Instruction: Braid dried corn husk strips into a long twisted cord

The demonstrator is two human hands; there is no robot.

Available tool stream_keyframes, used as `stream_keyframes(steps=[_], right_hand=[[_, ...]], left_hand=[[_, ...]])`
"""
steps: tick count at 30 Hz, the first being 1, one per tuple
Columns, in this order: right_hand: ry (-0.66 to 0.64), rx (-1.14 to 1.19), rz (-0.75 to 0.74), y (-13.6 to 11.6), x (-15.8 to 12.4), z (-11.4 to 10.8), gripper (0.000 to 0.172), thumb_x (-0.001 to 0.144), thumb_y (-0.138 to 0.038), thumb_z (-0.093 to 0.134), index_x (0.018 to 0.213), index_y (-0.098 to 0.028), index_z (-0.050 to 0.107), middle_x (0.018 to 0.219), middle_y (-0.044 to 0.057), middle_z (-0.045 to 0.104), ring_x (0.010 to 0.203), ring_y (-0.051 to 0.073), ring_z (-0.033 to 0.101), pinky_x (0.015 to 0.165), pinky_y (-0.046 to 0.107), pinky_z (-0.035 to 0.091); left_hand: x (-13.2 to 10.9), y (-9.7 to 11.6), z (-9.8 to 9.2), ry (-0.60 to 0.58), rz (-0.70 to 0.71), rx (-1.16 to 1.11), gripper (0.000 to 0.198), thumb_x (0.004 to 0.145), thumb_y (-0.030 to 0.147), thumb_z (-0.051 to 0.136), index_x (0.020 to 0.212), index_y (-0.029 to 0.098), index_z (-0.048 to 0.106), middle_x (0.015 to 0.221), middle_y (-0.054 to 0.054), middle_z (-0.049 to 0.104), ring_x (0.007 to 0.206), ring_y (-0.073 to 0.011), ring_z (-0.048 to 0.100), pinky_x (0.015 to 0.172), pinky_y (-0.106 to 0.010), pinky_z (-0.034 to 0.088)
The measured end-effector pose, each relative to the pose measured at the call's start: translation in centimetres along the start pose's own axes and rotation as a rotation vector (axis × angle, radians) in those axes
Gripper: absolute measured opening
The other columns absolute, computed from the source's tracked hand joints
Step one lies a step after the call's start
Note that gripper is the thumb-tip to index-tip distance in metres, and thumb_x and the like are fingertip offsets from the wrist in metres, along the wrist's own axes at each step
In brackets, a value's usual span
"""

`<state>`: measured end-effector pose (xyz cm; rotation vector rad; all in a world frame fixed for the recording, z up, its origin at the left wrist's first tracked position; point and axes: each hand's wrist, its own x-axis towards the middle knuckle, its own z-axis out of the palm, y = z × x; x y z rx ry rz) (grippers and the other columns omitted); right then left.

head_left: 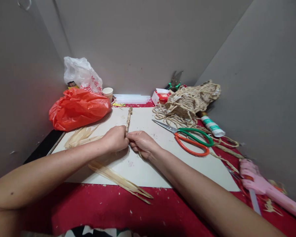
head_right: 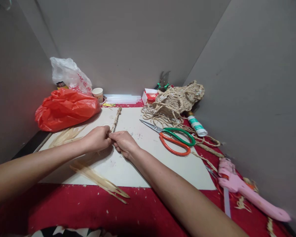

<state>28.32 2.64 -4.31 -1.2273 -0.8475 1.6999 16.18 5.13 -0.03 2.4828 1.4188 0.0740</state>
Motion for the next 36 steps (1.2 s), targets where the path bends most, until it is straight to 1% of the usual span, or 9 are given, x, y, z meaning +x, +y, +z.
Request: stream_keyframes(steps=[9, 14, 18, 19, 22, 25, 29, 33, 36], right_hand=[[0.031, -0.059, -0.044, 0.1, 0.2, -0.3, 0.021, 0.067, -0.021, 0.057, 0.048, -0.015, 0.049, 0.033, -0.007, 0.037, 0.029, 0.002, 0.024, 0.031, 0.019, 0.010], [-0.002, -0.118, -0.040, -0.3, 0.1, -1.0, 0.016, 0.066, -0.023, 0.061, 0.054, -0.013, 0.056, 0.034, -0.008, 0.036, 0.030, 0.002, 0.023, 0.032, 0.018, 0.011], [-0.057, -0.147, 0.002, -1.0, 0.0, -1.5, 0.018, 0.068, -0.026, 0.062, 0.061, -0.010, 0.062, 0.039, -0.004, 0.046, 0.032, 0.002, 0.021, 0.032, 0.018, 0.010], [-0.068, -0.146, 0.008, -1.1, 0.0, -1.6, 0.018, 0.068, -0.026, 0.062, 0.061, -0.009, 0.062, 0.038, -0.004, 0.045, 0.032, 0.002, 0.020, 0.032, 0.018, 0.010], [-0.064, -0.143, 0.020, -1.2, 0.0, -1.9, 0.019, 0.067, -0.027, 0.063, 0.060, -0.010, 0.061, 0.035, -0.006, 0.041, 0.030, 0.002, 0.020, 0.032, 0.018, 0.010], [-0.069, -0.147, 0.022, -1.2, 0.1, -2.2, 0.017, 0.064, -0.028, 0.064, 0.059, -0.012, 0.060, 0.046, 0.000, 0.058, 0.034, 0.004, 0.036, 0.034, 0.017, 0.019], [-0.091, -0.255, -0.026, -1.7, 0.2, -3.0, 0.013, 0.061, -0.022, 0.062, 0.053, -0.012, 0.061, 0.051, 0.002, 0.062, 0.046, 0.007, 0.047, 0.044, 0.018, 0.033], [-0.064, -0.439, -0.044, -2.1, 0.2, -3.6, 0.018, 0.065, -0.023, 0.059, 0.050, -0.012, 0.059, 0.039, -0.003, 0.047, 0.037, 0.004, 0.029, 0.038, 0.019, 0.019], [-0.036, -0.528, -0.070, -2.1, 0.0, -3.6, 0.020, 0.067, -0.025, 0.060, 0.051, -0.013, 0.057, 0.041, -0.003, 0.046, 0.037, 0.004, 0.027, 0.038, 0.021, 0.016]], left_hand=[[-0.6, -0.1, 1.6, -0.020, -0.026, -0.348, 0.022, 0.068, 0.021, 0.053, 0.089, 0.013, 0.054, 0.067, -0.006, 0.064, 0.058, -0.0160, 0.058, 0.049, -0.022, 0.036], [-1.4, -0.8, -0.3, -0.181, -0.059, -0.591, 0.034, 0.073, 0.031, 0.054, 0.101, 0.012, 0.055, 0.054, 0.001, 0.059, 0.045, -0.0127, 0.053, 0.044, -0.021, 0.034], [-0.6, -2.2, -1.3, 0.088, -0.089, -0.598, 0.030, 0.070, 0.031, 0.058, 0.094, 0.013, 0.060, 0.062, 0.000, 0.059, 0.050, -0.0092, 0.049, 0.049, -0.020, 0.034], [-0.3, -2.4, -1.1, 0.085, -0.091, -0.670, 0.029, 0.070, 0.029, 0.058, 0.094, 0.013, 0.059, 0.064, 0.000, 0.059, 0.051, -0.0085, 0.049, 0.049, -0.020, 0.034], [0.5, -2.2, 0.2, -0.229, -0.136, -1.048, 0.022, 0.070, 0.024, 0.056, 0.089, 0.013, 0.055, 0.065, -0.001, 0.058, 0.049, -0.0073, 0.048, 0.049, -0.020, 0.036], [0.8, -1.5, 1.2, -0.478, -0.153, -1.239, 0.007, 0.071, 0.020, 0.051, 0.074, 0.013, 0.053, 0.061, 0.000, 0.054, 0.040, -0.0036, 0.037, 0.040, -0.018, 0.027], [1.1, -1.4, 1.4, -0.479, -0.131, -1.193, 0.011, 0.072, 0.022, 0.052, 0.064, 0.015, 0.051, 0.048, 0.007, 0.035, 0.035, -0.0028, 0.019, 0.035, -0.021, 0.011], [1.6, -2.3, 1.5, -0.420, -0.110, -1.193, 0.017, 0.072, 0.021, 0.053, 0.057, 0.017, 0.045, 0.045, 0.008, 0.028, 0.036, -0.0036, 0.019, 0.036, -0.022, 0.012], [1.9, -2.7, 1.6, -0.389, -0.102, -1.153, 0.019, 0.071, 0.019, 0.053, 0.055, 0.018, 0.042, 0.042, 0.007, 0.029, 0.035, -0.0041, 0.020, 0.036, -0.022, 0.012]])
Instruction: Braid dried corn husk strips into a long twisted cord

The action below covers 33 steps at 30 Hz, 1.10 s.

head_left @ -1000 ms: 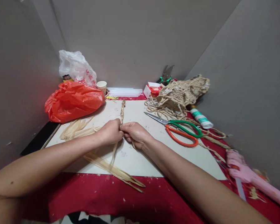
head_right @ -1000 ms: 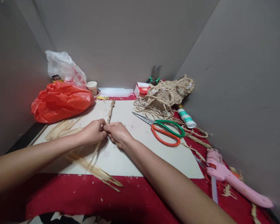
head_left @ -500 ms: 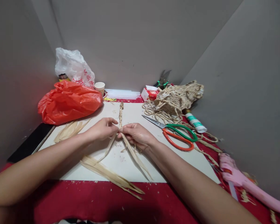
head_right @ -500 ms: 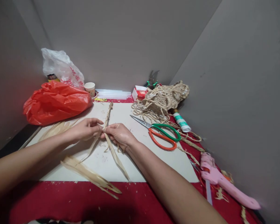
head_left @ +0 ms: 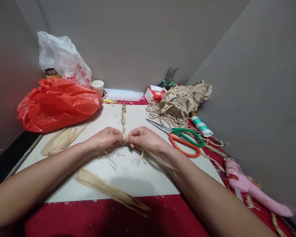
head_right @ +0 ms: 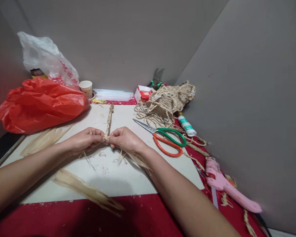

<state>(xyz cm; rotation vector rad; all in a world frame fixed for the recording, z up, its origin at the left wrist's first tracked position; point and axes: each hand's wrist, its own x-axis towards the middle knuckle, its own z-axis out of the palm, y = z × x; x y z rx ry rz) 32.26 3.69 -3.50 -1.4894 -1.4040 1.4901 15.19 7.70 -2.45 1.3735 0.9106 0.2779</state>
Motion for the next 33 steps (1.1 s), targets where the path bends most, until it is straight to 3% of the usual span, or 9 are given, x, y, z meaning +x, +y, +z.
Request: stream_keyframes(steps=[6, 15, 20, 26, 29, 33], right_hand=[[0.091, -0.219, -0.060, -0.5, -0.4, 0.7, 0.017, 0.069, -0.019, 0.056, 0.053, -0.013, 0.055, 0.046, -0.001, 0.050, 0.042, 0.006, 0.036, 0.042, 0.021, 0.026], [0.180, -0.543, -0.230, 0.1, -0.5, 1.2, 0.021, 0.075, -0.024, 0.054, 0.057, -0.013, 0.059, 0.048, -0.003, 0.043, 0.048, 0.008, 0.034, 0.047, 0.021, 0.026], [0.177, -0.687, -0.284, -0.1, -0.9, 1.3, 0.024, 0.078, -0.020, 0.050, 0.058, -0.015, 0.060, 0.049, -0.001, 0.047, 0.048, 0.009, 0.035, 0.049, 0.022, 0.026], [0.104, -0.797, -0.264, -1.1, -1.6, 0.8, 0.029, 0.084, -0.025, 0.046, 0.064, -0.016, 0.065, 0.062, 0.004, 0.062, 0.056, 0.012, 0.047, 0.054, 0.024, 0.031], [0.137, -0.831, -0.276, -1.6, -1.9, 0.6, 0.024, 0.082, -0.022, 0.048, 0.071, -0.016, 0.068, 0.072, 0.007, 0.067, 0.062, 0.014, 0.053, 0.059, 0.024, 0.034], [0.198, -0.876, -0.250, -1.6, -2.1, 0.9, 0.024, 0.082, -0.022, 0.047, 0.067, -0.016, 0.065, 0.066, 0.007, 0.065, 0.058, 0.014, 0.050, 0.055, 0.024, 0.032]], left_hand=[[0.3, -0.2, -0.2, 0.040, -0.025, 0.076, 0.025, 0.074, 0.026, 0.053, 0.054, 0.018, 0.041, 0.039, 0.007, 0.029, 0.033, -0.0046, 0.021, 0.035, -0.022, 0.012], [0.4, -0.3, -0.7, -0.130, -0.144, -0.131, 0.016, 0.075, 0.026, 0.053, 0.067, 0.014, 0.058, 0.042, 0.009, 0.022, 0.036, -0.0041, 0.011, 0.037, -0.021, 0.006], [0.6, -0.7, -0.1, -0.034, -0.103, -0.082, 0.014, 0.073, 0.023, 0.052, 0.063, 0.014, 0.057, 0.039, 0.008, 0.024, 0.035, -0.0045, 0.014, 0.036, -0.022, 0.008], [0.6, -1.0, 0.5, 0.070, -0.060, 0.003, 0.016, 0.073, 0.022, 0.050, 0.062, 0.014, 0.058, 0.035, 0.007, 0.028, 0.033, -0.0053, 0.019, 0.037, -0.022, 0.011], [0.7, -1.3, 0.5, 0.086, -0.021, 0.048, 0.016, 0.073, 0.022, 0.049, 0.063, 0.013, 0.059, 0.036, 0.007, 0.031, 0.033, -0.0049, 0.020, 0.037, -0.023, 0.011], [0.8, -1.8, 0.7, 0.124, 0.012, 0.086, 0.017, 0.073, 0.025, 0.049, 0.064, 0.013, 0.058, 0.038, 0.008, 0.031, 0.034, -0.0043, 0.021, 0.038, -0.022, 0.011]])
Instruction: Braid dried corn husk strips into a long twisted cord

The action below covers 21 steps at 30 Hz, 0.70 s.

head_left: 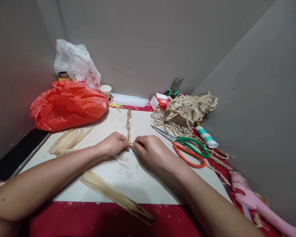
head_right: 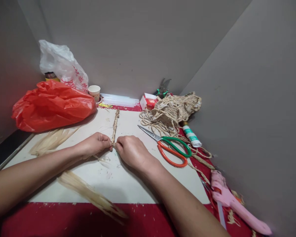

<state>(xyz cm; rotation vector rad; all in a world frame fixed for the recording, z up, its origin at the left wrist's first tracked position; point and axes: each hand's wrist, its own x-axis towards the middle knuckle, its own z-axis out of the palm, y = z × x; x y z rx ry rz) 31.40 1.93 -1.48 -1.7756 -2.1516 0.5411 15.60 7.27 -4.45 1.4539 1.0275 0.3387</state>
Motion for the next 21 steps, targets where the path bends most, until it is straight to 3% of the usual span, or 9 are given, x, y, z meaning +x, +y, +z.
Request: stream_keyframes(steps=[8, 15, 18, 21], right_hand=[[-0.030, 0.159, 0.041, -1.1, -0.1, 1.8, 0.032, 0.084, -0.021, 0.042, 0.055, -0.017, 0.055, 0.056, 0.006, 0.060, 0.053, 0.014, 0.049, 0.052, 0.024, 0.030], [0.004, -0.156, 0.032, -2.2, -1.2, 3.1, 0.030, 0.087, -0.022, 0.038, 0.077, -0.015, 0.064, 0.074, 0.013, 0.068, 0.061, 0.019, 0.058, 0.057, 0.028, 0.030], [-0.082, -0.229, -0.028, -3.3, -2.0, 2.3, 0.026, 0.085, -0.021, 0.041, 0.073, -0.015, 0.064, 0.070, 0.012, 0.068, 0.058, 0.018, 0.057, 0.055, 0.029, 0.028], [-0.195, -0.097, -0.128, -3.6, -2.6, 0.1, 0.029, 0.085, -0.030, 0.046, 0.063, -0.017, 0.060, 0.061, 0.006, 0.063, 0.053, 0.014, 0.051, 0.052, 0.026, 0.027]], left_hand=[[-0.6, 0.4, 0.3, -0.019, 0.054, -0.174, 0.017, 0.071, 0.017, 0.048, 0.054, 0.014, 0.051, 0.039, 0.008, 0.033, 0.034, -0.0033, 0.023, 0.037, -0.021, 0.016], [-0.7, 0.2, 0.2, -0.072, 0.026, -0.303, 0.028, 0.073, 0.021, 0.052, 0.048, 0.017, 0.041, 0.036, 0.007, 0.030, 0.032, -0.0036, 0.021, 0.036, -0.023, 0.011], [-0.8, 0.0, 0.2, -0.080, 0.012, -0.342, 0.019, 0.072, 0.022, 0.058, 0.056, 0.015, 0.050, 0.035, 0.007, 0.033, 0.031, -0.0040, 0.022, 0.035, -0.023, 0.011], [-0.9, 0.1, 0.0, -0.095, 0.007, -0.398, 0.014, 0.071, 0.020, 0.060, 0.060, 0.014, 0.053, 0.035, 0.008, 0.032, 0.032, -0.0036, 0.019, 0.035, -0.022, 0.010]])
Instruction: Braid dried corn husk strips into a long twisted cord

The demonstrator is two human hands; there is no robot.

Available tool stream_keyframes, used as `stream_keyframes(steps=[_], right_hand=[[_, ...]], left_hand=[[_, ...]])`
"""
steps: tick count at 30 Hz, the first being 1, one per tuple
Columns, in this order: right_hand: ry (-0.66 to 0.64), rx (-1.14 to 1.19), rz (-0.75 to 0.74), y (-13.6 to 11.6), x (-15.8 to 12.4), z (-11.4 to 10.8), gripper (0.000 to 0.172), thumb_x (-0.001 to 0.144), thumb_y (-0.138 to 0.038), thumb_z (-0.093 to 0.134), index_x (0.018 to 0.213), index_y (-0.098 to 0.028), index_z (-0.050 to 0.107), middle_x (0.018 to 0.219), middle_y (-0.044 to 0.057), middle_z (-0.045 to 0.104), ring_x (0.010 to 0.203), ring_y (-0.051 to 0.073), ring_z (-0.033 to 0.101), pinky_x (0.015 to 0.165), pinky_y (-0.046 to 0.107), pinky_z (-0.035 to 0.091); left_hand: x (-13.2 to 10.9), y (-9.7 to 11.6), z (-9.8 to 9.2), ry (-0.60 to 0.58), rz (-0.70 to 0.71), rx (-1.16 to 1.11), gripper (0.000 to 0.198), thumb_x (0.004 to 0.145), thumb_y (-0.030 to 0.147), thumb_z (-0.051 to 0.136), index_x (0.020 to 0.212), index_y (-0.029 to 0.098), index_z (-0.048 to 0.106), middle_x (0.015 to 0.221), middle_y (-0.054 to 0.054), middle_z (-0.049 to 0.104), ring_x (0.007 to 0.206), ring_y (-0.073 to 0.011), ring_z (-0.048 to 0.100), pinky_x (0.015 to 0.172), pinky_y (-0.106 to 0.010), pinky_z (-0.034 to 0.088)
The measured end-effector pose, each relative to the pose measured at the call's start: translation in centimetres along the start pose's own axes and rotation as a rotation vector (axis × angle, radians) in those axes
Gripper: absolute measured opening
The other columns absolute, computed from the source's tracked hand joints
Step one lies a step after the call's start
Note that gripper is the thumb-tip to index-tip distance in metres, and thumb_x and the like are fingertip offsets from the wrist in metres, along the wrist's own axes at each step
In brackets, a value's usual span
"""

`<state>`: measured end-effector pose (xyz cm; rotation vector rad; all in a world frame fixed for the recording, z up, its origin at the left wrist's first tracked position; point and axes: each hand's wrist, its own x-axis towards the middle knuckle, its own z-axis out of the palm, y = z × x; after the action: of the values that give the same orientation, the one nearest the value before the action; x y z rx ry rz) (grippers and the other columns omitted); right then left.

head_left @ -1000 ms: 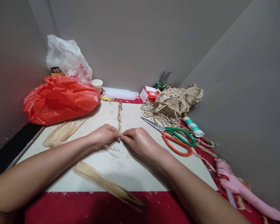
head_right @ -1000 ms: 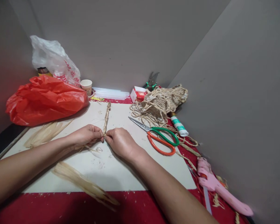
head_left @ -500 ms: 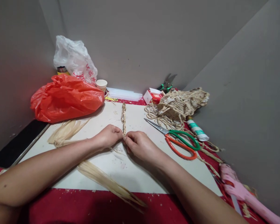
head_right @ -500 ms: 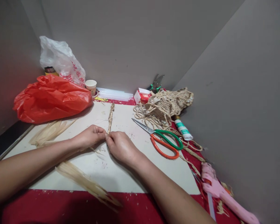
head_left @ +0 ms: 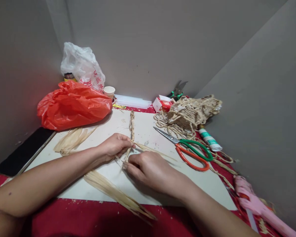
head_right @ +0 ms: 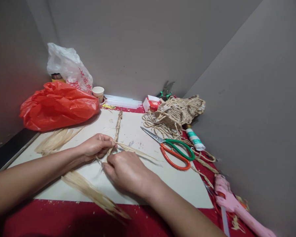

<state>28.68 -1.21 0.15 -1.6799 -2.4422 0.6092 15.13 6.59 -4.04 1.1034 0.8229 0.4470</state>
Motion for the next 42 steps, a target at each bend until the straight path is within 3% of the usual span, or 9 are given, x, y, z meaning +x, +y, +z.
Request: stream_keyframes(steps=[6, 11, 14, 19, 22, 29, 34, 37, 42], right_hand=[[0.438, 0.223, 0.087, 3.1, 0.7, -2.3, 0.036, 0.087, -0.042, 0.042, 0.076, -0.016, 0.063, 0.067, 0.005, 0.061, 0.057, 0.013, 0.048, 0.055, 0.024, 0.032], [0.117, 0.496, 0.029, 4.6, 2.9, -0.1, 0.043, 0.089, -0.046, 0.038, 0.065, -0.014, 0.053, 0.059, 0.000, 0.050, 0.056, 0.011, 0.043, 0.055, 0.023, 0.033], [0.042, 0.639, 0.042, 5.0, 3.5, 0.6, 0.042, 0.083, -0.050, 0.047, 0.059, -0.015, 0.048, 0.055, -0.003, 0.042, 0.053, 0.009, 0.037, 0.051, 0.022, 0.030], [-0.136, 1.124, 0.183, 5.5, 3.8, 1.0, 0.045, 0.074, -0.049, 0.059, 0.053, -0.019, 0.033, 0.043, -0.010, 0.026, 0.036, 0.003, 0.016, 0.035, 0.021, 0.012], [-0.111, 1.292, 0.265, 5.3, 3.9, 1.6, 0.040, 0.073, -0.042, 0.060, 0.052, -0.019, 0.035, 0.039, -0.010, 0.026, 0.032, 0.003, 0.015, 0.032, 0.020, 0.008], [0.095, 1.350, 0.374, 4.2, 3.7, 2.6, 0.026, 0.071, -0.034, 0.059, 0.057, -0.014, 0.053, 0.034, -0.010, 0.028, 0.029, 0.002, 0.016, 0.032, 0.019, 0.008], [0.076, 1.562, 0.386, 3.3, 3.6, 3.2, 0.033, 0.068, -0.036, 0.064, 0.052, -0.017, 0.041, 0.036, -0.010, 0.028, 0.031, 0.001, 0.016, 0.032, 0.018, 0.007], [0.081, 1.608, 0.406, 2.9, 3.5, 3.4, 0.039, 0.067, -0.033, 0.065, 0.049, -0.018, 0.034, 0.036, -0.010, 0.027, 0.031, 0.001, 0.015, 0.032, 0.017, 0.006], [0.018, 1.592, 0.394, 3.2, 3.3, 3.1, 0.020, 0.067, -0.028, 0.065, 0.064, -0.010, 0.056, 0.038, -0.012, 0.025, 0.034, 0.001, 0.013, 0.033, 0.016, 0.006]], left_hand=[[-0.3, 0.6, -0.4, -0.079, -0.041, -0.075, 0.016, 0.071, 0.024, 0.063, 0.066, 0.014, 0.052, 0.041, 0.011, 0.023, 0.035, -0.0021, 0.012, 0.036, -0.020, 0.006], [-0.1, 0.5, -0.5, -0.118, -0.045, -0.077, 0.020, 0.074, 0.027, 0.061, 0.066, 0.016, 0.047, 0.043, 0.011, 0.022, 0.037, -0.0025, 0.011, 0.037, -0.019, 0.007], [-0.1, 0.6, -0.5, -0.118, -0.035, -0.013, 0.019, 0.074, 0.028, 0.060, 0.066, 0.016, 0.047, 0.042, 0.011, 0.023, 0.036, -0.0031, 0.012, 0.036, -0.020, 0.009], [0.0, 0.9, -0.5, -0.051, 0.110, 0.224, 0.017, 0.073, 0.027, 0.057, 0.064, 0.014, 0.050, 0.046, 0.007, 0.037, 0.040, -0.0042, 0.027, 0.041, -0.020, 0.020], [0.1, 0.8, -0.8, -0.011, 0.249, 0.478, 0.019, 0.076, 0.029, 0.052, 0.069, 0.011, 0.057, 0.057, 0.003, 0.049, 0.050, -0.0068, 0.038, 0.049, -0.020, 0.028], [-1.5, 1.8, -0.7, 0.117, 0.299, 1.039, 0.028, 0.082, 0.028, 0.039, 0.071, 0.014, 0.061, 0.062, -0.002, 0.057, 0.058, -0.0138, 0.049, 0.054, -0.024, 0.034], [-3.0, 1.3, 1.4, 0.202, 0.282, 1.452, 0.034, 0.086, 0.026, 0.030, 0.088, 0.014, 0.062, 0.072, -0.011, 0.065, 0.064, -0.0232, 0.059, 0.058, -0.032, 0.039], [-3.6, 0.5, 2.6, 0.184, 0.259, 1.619, 0.033, 0.083, 0.016, 0.032, 0.100, 0.009, 0.059, 0.071, -0.014, 0.066, 0.065, -0.0269, 0.062, 0.059, -0.034, 0.042], [-4.8, 0.6, 3.4, 0.021, 0.337, 1.598, 0.029, 0.083, 0.019, 0.035, 0.084, 0.010, 0.064, 0.065, -0.013, 0.064, 0.059, -0.0240, 0.060, 0.056, -0.032, 0.040]])
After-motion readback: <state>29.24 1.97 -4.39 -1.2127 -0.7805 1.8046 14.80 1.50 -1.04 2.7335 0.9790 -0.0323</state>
